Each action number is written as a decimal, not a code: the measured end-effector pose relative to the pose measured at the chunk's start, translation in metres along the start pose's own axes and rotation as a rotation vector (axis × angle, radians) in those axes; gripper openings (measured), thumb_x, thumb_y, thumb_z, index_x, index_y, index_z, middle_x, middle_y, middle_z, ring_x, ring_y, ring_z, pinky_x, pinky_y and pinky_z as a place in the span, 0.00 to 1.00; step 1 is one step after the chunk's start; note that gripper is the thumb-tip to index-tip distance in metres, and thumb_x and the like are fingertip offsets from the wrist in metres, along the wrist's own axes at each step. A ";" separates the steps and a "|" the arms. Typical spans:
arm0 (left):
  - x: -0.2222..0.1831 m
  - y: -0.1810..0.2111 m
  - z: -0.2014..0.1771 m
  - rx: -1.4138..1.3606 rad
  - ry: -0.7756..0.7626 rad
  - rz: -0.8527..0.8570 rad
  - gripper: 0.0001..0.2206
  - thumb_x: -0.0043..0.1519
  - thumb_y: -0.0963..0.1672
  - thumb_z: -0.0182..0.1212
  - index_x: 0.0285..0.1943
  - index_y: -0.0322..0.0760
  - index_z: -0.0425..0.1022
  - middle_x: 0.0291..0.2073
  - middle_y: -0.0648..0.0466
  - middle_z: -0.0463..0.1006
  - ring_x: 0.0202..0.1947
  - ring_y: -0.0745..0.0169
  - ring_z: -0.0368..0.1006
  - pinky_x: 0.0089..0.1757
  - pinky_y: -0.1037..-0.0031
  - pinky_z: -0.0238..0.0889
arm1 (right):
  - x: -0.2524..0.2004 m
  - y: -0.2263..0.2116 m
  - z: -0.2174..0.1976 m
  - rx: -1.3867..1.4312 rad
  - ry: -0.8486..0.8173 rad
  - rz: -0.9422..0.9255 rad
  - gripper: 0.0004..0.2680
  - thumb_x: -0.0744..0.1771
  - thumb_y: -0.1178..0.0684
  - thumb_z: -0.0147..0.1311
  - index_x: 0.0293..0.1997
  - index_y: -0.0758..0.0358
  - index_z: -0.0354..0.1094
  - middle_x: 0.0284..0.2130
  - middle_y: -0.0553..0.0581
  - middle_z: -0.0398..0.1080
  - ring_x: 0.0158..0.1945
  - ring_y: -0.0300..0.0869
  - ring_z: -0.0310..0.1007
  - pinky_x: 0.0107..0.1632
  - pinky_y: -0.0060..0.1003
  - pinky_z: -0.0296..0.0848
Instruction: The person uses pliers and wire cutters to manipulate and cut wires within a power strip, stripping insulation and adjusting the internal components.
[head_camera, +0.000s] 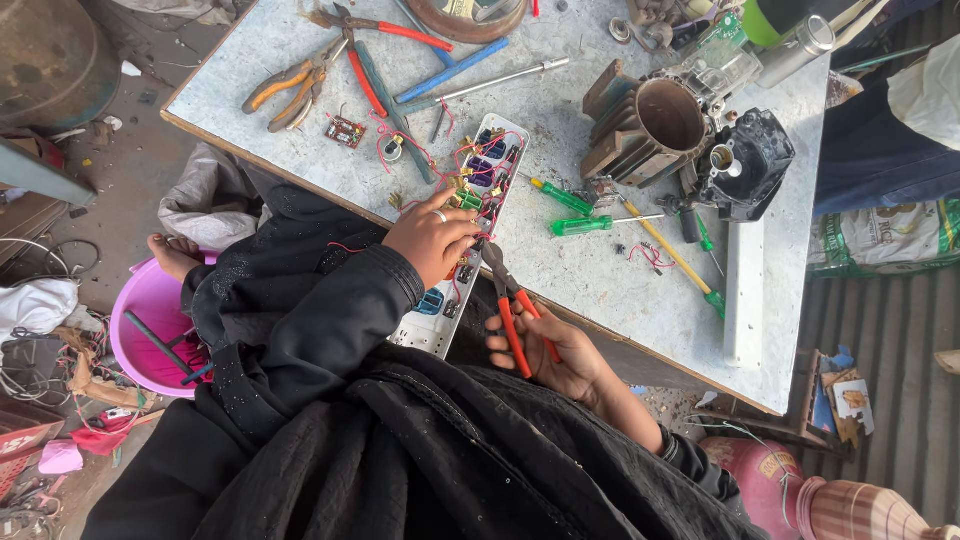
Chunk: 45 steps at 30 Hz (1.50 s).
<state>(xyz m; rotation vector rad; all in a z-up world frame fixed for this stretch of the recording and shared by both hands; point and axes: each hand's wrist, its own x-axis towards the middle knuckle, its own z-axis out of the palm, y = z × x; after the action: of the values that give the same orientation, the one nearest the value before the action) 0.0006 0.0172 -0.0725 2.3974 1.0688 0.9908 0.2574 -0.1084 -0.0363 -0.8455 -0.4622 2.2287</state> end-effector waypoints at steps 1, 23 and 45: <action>0.002 0.000 0.000 0.000 -0.002 0.002 0.09 0.62 0.44 0.62 0.49 0.41 0.82 0.53 0.51 0.81 0.65 0.40 0.66 0.59 0.55 0.60 | 0.000 0.001 0.002 -0.035 0.071 0.015 0.15 0.70 0.54 0.45 0.66 0.60 0.53 0.57 0.66 0.67 0.57 0.53 0.74 0.59 0.53 0.74; 0.003 0.004 0.010 -0.421 0.143 -0.215 0.05 0.64 0.41 0.61 0.43 0.34 0.81 0.36 0.50 0.85 0.35 0.56 0.80 0.67 0.56 0.55 | 0.015 0.003 -0.013 0.122 -0.214 0.031 0.17 0.70 0.63 0.48 0.69 0.67 0.60 0.53 0.61 0.69 0.40 0.37 0.66 0.40 0.29 0.69; -0.001 0.009 0.004 -0.404 0.152 -0.111 0.05 0.66 0.41 0.59 0.40 0.35 0.79 0.41 0.53 0.85 0.45 0.57 0.81 0.68 0.53 0.52 | 0.025 0.004 0.009 -0.195 0.163 -0.043 0.10 0.70 0.49 0.46 0.47 0.65 0.70 0.28 0.49 0.62 0.19 0.30 0.49 0.20 0.26 0.48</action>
<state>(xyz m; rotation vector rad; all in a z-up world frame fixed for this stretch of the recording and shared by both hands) 0.0078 0.0107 -0.0704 1.9450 0.9331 1.2316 0.2359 -0.0941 -0.0423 -1.0987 -0.6201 2.0792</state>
